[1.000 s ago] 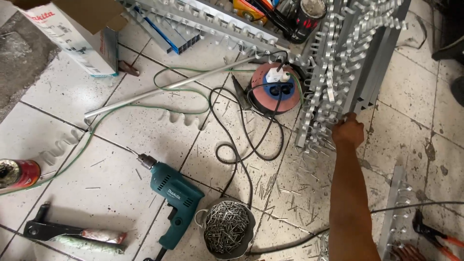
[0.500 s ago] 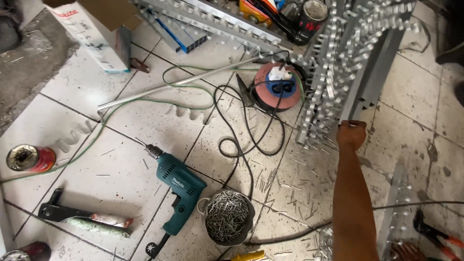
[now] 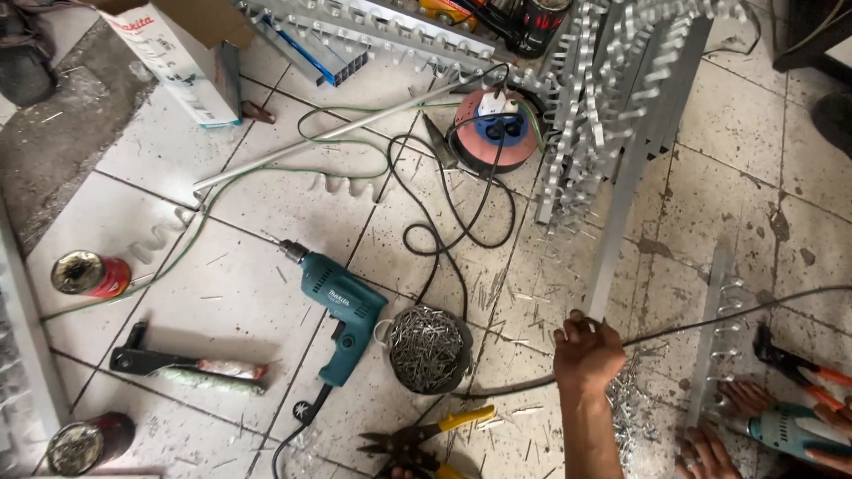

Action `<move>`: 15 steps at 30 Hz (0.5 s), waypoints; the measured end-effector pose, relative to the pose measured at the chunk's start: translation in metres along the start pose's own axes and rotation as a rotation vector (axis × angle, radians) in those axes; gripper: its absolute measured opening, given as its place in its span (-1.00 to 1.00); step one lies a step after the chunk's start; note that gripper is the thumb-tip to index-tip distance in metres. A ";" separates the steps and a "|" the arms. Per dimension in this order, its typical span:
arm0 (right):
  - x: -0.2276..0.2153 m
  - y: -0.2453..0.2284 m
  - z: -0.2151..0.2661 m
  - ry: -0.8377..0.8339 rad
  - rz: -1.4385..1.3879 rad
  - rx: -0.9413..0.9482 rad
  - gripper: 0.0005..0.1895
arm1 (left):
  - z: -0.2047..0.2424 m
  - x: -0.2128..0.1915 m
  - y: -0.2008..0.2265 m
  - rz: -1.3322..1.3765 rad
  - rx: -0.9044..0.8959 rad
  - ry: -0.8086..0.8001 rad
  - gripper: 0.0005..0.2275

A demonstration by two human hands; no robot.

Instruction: The person uses a corded electric drill to make holes along a long, wavy metal strip placed on a tiled floor. After drilling, the person picks up the strip and places it on a nearby metal rack.

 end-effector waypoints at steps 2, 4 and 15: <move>0.032 -0.009 0.051 -0.062 0.054 -0.003 -0.81 | -0.009 -0.004 -0.019 0.041 -0.034 0.015 -0.53; 0.035 -0.002 0.066 -0.084 0.066 0.023 -0.86 | -0.030 -0.014 -0.039 0.084 -0.069 0.023 -0.52; 0.038 0.088 0.221 -0.112 0.751 0.360 -0.69 | -0.042 0.095 0.350 -0.426 0.005 -0.254 -0.56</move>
Point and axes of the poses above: each hand's wrist, its own z-axis away from the middle knuckle, its own x-axis out of the palm, y = z × x, the point moved 10 cm from there along -z, towards the middle knuckle, and after that the axes turned 5 degrees about -z, right-handed, at the moved point
